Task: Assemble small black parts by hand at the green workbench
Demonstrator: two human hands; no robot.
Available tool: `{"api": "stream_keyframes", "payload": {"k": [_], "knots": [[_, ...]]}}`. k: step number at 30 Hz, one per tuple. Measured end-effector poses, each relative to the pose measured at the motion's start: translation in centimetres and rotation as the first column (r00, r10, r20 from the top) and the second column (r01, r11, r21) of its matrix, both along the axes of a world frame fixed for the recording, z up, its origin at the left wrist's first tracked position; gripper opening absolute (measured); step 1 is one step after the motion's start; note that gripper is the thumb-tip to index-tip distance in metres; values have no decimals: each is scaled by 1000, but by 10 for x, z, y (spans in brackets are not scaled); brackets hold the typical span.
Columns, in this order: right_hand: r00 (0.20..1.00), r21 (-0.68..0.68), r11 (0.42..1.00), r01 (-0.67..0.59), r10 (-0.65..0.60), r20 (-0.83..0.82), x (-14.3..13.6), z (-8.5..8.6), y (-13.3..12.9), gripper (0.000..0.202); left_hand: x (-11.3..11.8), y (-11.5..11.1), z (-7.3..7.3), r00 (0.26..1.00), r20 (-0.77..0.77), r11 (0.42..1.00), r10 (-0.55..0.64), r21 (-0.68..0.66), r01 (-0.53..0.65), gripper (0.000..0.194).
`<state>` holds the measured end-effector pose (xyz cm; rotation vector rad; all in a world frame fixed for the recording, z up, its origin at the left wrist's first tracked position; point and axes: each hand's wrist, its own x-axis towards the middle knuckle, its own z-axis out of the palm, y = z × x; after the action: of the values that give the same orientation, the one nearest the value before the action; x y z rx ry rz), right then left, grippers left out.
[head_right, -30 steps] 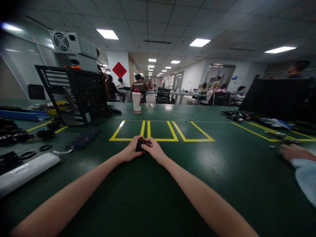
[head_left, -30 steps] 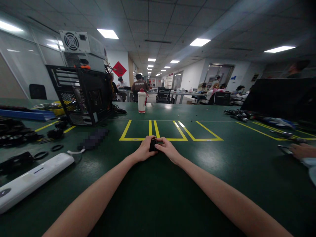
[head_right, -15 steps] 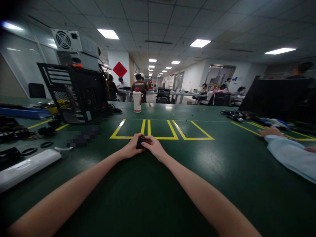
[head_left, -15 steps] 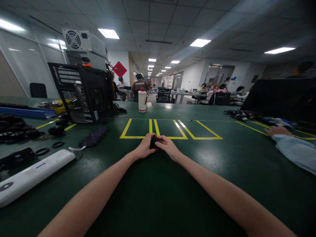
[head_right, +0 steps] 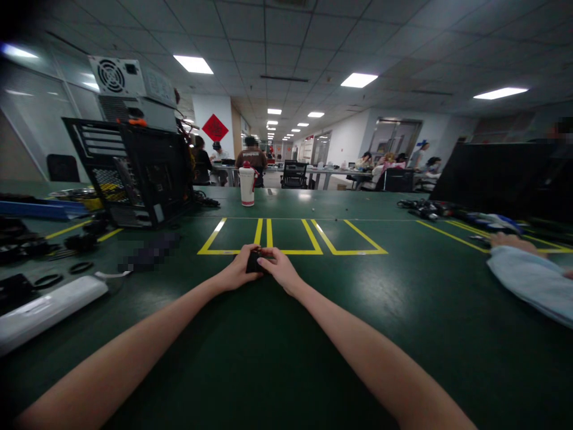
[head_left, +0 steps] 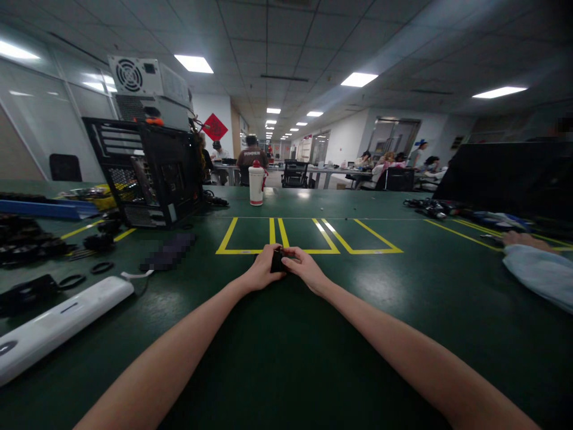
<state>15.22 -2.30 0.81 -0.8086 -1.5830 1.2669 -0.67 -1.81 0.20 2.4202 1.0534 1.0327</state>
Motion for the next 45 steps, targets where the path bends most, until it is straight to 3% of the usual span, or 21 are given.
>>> {"api": "stream_keyframes", "payload": {"k": [8,12,22,29,39,45], "knots": [[997,52,996,-76,75,21,0,6,-9,27,-1,-2,2,1000,-8,1000,-18,-2,18,62],[998,70,996,-56,53,34,0,3,-8,26,-3,-6,5,1000,15,999,-3,-40,4,60],[996,-5,1000,-25,25,83,1,11,-9,28,-2,-9,20,1000,18,991,-7,-131,9,55],[999,-19,1000,-12,13,50,-1,7,-2,21,-2,-8,12,999,11,996,34,-78,-33,59],[999,-41,999,-19,21,39,0,2,-2,32,-2,-8,6,1000,3,999,27,-44,-27,62],[999,18,1000,23,-24,29,-1,2,-4,21,-2,-8,5,1000,1,1000,18,-16,-18,63]]}}
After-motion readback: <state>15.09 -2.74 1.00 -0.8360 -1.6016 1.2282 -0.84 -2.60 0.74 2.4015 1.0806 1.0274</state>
